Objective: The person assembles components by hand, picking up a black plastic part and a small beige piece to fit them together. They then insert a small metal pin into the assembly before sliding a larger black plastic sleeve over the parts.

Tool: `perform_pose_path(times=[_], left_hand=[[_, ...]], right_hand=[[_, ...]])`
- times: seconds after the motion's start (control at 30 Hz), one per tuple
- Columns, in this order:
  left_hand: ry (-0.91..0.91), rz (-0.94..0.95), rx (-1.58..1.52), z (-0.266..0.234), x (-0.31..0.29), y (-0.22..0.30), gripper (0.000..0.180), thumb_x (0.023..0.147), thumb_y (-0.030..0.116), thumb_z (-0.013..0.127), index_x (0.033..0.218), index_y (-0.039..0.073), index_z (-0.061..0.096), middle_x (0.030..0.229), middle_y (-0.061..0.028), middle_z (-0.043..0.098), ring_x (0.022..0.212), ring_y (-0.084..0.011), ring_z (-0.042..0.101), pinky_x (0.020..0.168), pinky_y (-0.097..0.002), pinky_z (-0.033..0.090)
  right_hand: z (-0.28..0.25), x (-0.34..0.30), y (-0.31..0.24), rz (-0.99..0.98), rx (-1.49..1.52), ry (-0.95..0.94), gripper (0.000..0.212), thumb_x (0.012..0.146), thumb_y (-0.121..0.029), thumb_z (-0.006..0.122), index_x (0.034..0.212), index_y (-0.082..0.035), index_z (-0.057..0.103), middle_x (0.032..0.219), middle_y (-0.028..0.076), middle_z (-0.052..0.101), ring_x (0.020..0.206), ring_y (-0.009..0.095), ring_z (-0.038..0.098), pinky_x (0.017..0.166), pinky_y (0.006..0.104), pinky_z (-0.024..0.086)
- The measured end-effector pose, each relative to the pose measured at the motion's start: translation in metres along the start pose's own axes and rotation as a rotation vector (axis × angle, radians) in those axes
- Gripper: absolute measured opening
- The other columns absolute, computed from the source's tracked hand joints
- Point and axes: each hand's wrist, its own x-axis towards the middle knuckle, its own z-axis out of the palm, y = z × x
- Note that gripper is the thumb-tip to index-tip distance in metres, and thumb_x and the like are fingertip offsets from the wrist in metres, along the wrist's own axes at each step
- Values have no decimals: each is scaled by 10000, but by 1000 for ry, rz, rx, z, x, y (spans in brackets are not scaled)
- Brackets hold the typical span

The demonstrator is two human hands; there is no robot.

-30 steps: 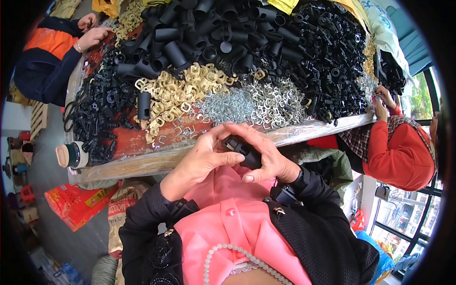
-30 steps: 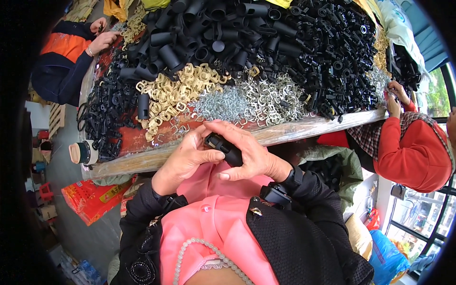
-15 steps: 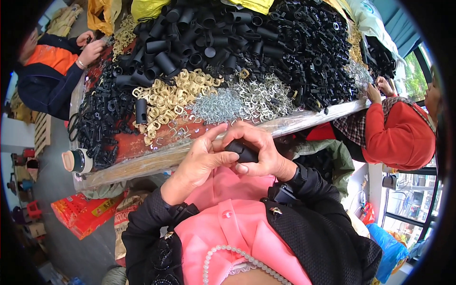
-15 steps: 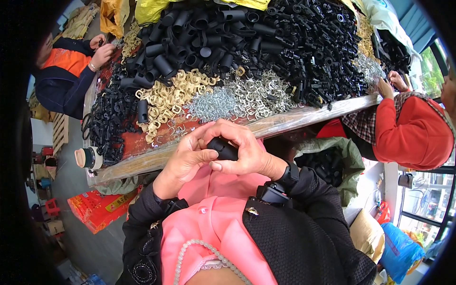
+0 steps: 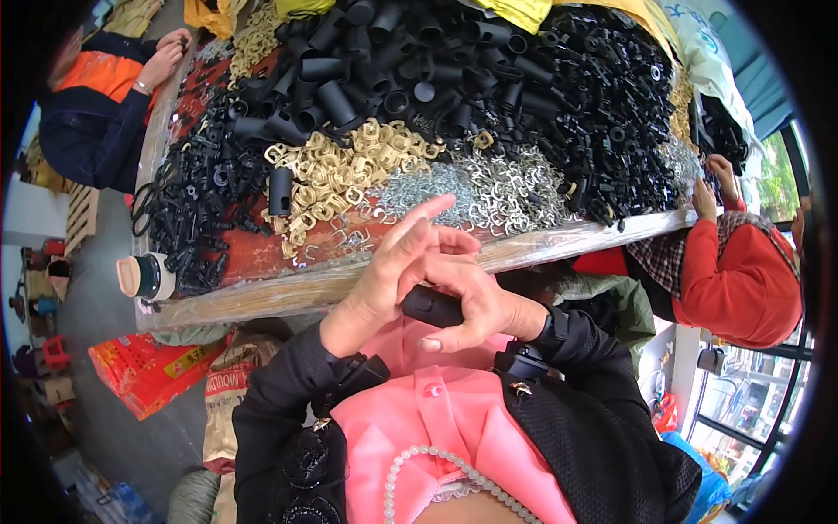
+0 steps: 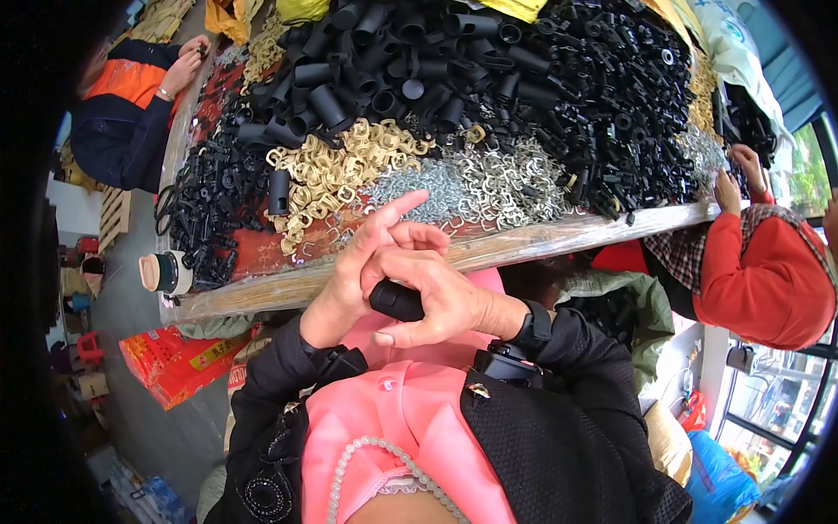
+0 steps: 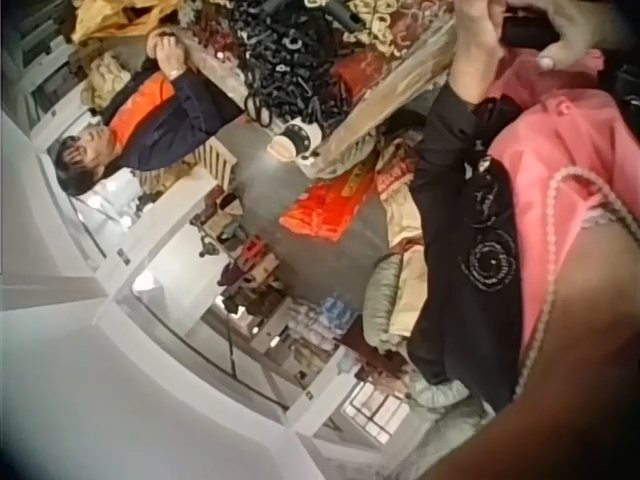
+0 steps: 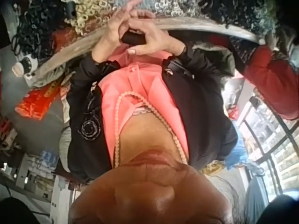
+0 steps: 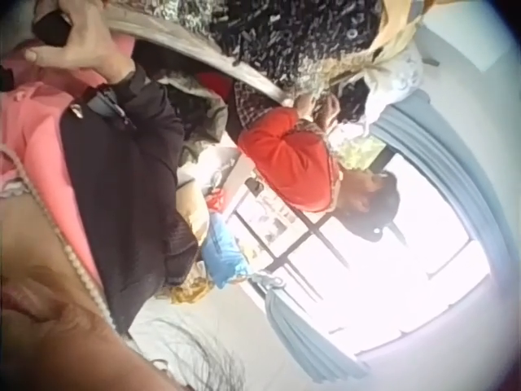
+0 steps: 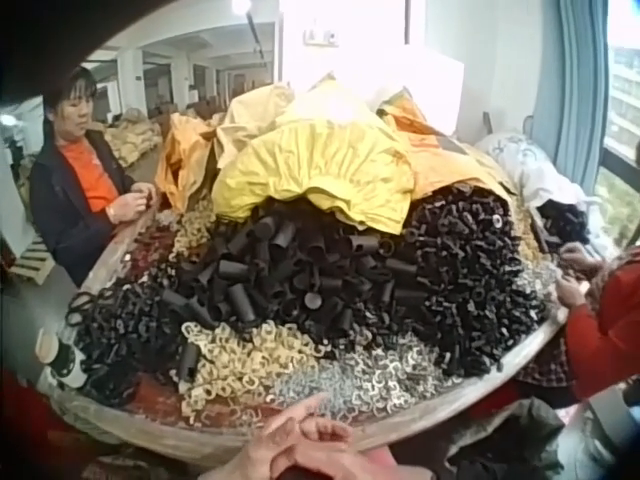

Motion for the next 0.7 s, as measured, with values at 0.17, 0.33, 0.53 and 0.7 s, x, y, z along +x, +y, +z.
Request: perform_pose_path(times=[0.17, 0.33, 0.53, 0.7], left_hand=[[-32, 17, 40, 8, 4, 4, 718, 806, 488, 418, 1285, -13, 226, 1035, -197, 505, 962, -235, 487, 886, -331, 349], [-29, 45, 84, 13, -1, 2, 696, 810, 481, 416, 1278, -5, 247, 1039, -188, 502, 964, -224, 480, 888, -322, 343], [275, 196, 677, -18, -26, 21, 369, 839, 207, 502, 1143, 3, 457, 965, -85, 560, 836, -126, 523, 746, -242, 420], [762, 377, 1388, -117, -73, 60, 224, 803, 42, 503, 1018, -15, 533, 973, -84, 570, 775, -142, 553, 667, -235, 439]], right_hand=[[-5, 1, 3, -31, -113, -28, 519, 601, -367, 712, 925, -15, 510, 859, 69, 545, 813, 152, 517, 720, 272, 417], [-7, -3, 0, -46, -94, -8, 489, 590, -341, 715, 892, -8, 523, 835, 69, 548, 791, 155, 521, 728, 280, 411], [-56, -41, -3, 136, 45, -41, 378, 678, -292, 628, 867, 23, 541, 836, 81, 561, 789, 156, 540, 712, 272, 419], [-96, -184, -3, 769, -427, 215, 375, 685, -332, 625, 849, -1, 566, 812, 92, 568, 738, 173, 553, 652, 277, 428]])
